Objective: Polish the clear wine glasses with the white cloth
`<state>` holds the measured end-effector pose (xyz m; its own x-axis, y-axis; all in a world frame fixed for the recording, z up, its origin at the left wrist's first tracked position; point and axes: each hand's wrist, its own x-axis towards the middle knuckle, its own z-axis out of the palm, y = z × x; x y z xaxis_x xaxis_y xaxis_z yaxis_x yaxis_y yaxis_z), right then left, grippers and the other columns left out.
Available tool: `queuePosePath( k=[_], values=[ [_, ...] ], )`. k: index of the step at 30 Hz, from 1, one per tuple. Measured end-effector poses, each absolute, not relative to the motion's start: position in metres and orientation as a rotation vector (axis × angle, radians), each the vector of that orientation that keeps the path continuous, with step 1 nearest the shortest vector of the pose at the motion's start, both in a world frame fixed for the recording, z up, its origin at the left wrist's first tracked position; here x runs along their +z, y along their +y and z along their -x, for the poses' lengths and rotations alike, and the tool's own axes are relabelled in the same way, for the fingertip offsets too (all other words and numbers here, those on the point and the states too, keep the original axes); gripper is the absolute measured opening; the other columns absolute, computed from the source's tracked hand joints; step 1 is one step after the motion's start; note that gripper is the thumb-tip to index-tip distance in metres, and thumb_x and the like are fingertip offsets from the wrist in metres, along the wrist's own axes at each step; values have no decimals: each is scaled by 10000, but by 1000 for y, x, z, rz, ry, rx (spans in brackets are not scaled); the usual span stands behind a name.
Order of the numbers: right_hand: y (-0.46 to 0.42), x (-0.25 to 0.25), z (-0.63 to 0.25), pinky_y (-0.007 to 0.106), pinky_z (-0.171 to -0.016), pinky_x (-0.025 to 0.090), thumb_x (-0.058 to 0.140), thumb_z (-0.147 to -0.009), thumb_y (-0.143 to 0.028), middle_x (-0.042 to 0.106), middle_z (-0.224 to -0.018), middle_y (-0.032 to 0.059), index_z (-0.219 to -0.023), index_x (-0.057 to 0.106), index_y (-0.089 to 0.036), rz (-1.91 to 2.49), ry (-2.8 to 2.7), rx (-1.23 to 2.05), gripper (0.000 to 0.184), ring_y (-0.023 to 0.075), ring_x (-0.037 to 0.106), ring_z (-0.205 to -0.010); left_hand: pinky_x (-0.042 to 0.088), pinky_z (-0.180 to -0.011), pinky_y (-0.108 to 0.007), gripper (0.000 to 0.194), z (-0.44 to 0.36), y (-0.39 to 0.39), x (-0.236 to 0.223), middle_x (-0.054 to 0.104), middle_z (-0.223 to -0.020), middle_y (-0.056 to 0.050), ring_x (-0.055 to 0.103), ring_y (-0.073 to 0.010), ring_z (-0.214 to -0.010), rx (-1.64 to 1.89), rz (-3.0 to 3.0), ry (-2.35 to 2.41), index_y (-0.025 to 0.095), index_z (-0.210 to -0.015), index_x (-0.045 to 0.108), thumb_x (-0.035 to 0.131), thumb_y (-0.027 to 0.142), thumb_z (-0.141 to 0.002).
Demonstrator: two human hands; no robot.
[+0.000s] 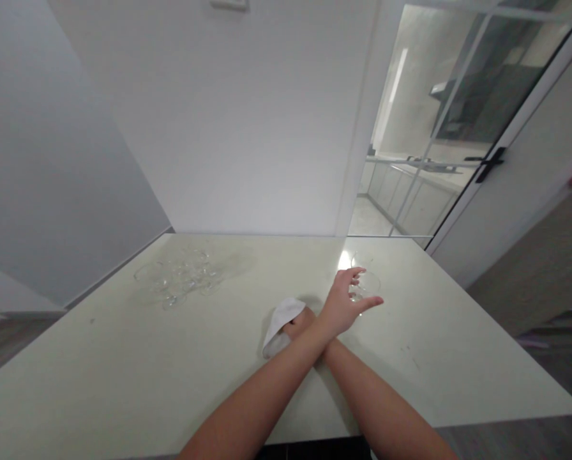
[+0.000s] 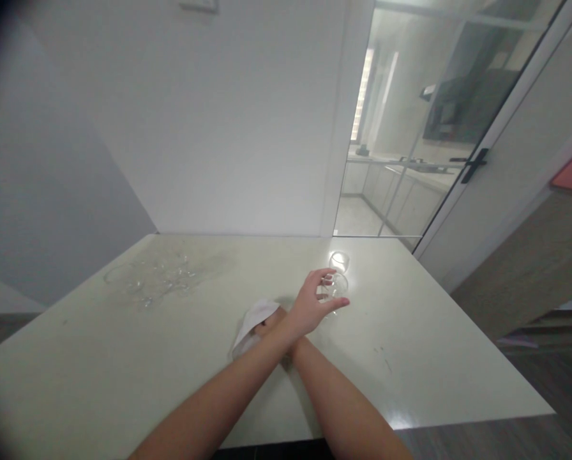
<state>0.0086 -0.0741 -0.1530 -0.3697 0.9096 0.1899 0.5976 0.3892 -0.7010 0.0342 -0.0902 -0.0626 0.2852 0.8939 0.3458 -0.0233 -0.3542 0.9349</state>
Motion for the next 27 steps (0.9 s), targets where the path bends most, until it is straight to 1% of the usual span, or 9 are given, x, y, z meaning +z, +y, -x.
queuePosePath(
  k=[3,6,11,14,16,18,21,23,27],
  values=[
    [-76,-152,-11,283,-929,500,574,-781,-166,726,-1119,76,-1010,717,-193,1276,-2167,748,271,211,660,-1060,537,-783,-319,635,-60,-82,-77,526,-1173,-72,573,-202,-1027,1169,-1639,860,272,-1219,534,826,393,-668],
    [-76,-149,-11,311,-996,464,553,-808,-171,710,-1166,64,-1006,721,-209,1259,-2237,747,264,209,621,-1136,526,-820,-342,647,-72,-75,-90,538,-1146,-69,573,-206,-1015,1158,-1670,900,262,-1227,530,822,405,-667],
    [-74,-147,-11,317,-988,468,541,-847,-210,711,-1161,50,-1021,716,-220,1277,-2300,710,246,204,617,-1135,505,-848,-352,684,-75,-67,-101,540,-1188,-87,582,-204,-1015,1115,-1690,944,245,-1268,477,798,428,-692],
    [-74,-148,-11,311,-975,472,546,-848,-201,714,-1154,50,-1013,718,-215,1236,-2314,678,238,206,624,-1121,485,-871,-350,845,-72,-68,-104,544,-1217,-113,579,-218,-1047,1065,-1733,1042,212,-1322,383,822,465,-647],
    [-75,-148,-11,300,-987,460,549,-846,-187,714,-1157,43,-1018,718,-216,1205,-2335,643,243,199,618,-1133,464,-898,-369,917,-67,-73,-107,558,-1202,-129,572,-251,-1074,951,-1833,1219,176,-1298,377,855,486,-579],
    [-77,-146,-11,303,-1003,446,555,-848,-193,710,-1167,47,-1038,714,-212,1213,-2356,602,249,203,611,-1145,434,-931,-403,854,-62,-80,-109,571,-1178,-134,556,-292,-1106,745,-1998,1418,164,-1208,445,861,510,-547],
    [-80,-143,-10,320,-1008,441,565,-851,-218,706,-1173,70,-1056,712,-193,1231,-2386,558,253,224,614,-1140,406,-956,-431,683,-57,-90,-111,576,-1165,-131,525,-318,-1140,457,-2259,1539,171,-1088,534,809,561,-600],
    [-82,-140,-10,320,-1008,439,558,-857,-219,705,-1173,76,-1055,713,-188,1214,-2404,536,253,231,615,-1138,409,-946,-435,607,-55,-95,-112,573,-1167,-131,521,-312,-1127,392,-2385,1532,172,-1067,563,763,574,-658],
    [-86,-137,-10,318,-999,442,536,-875,-228,709,-1165,76,-1051,711,-202,1216,-2438,475,250,235,622,-1127,424,-915,-449,493,-55,-103,-113,571,-1160,-129,520,-310,-1094,420,-2559,1371,189,-1042,604,719,547,-723]
  ],
)
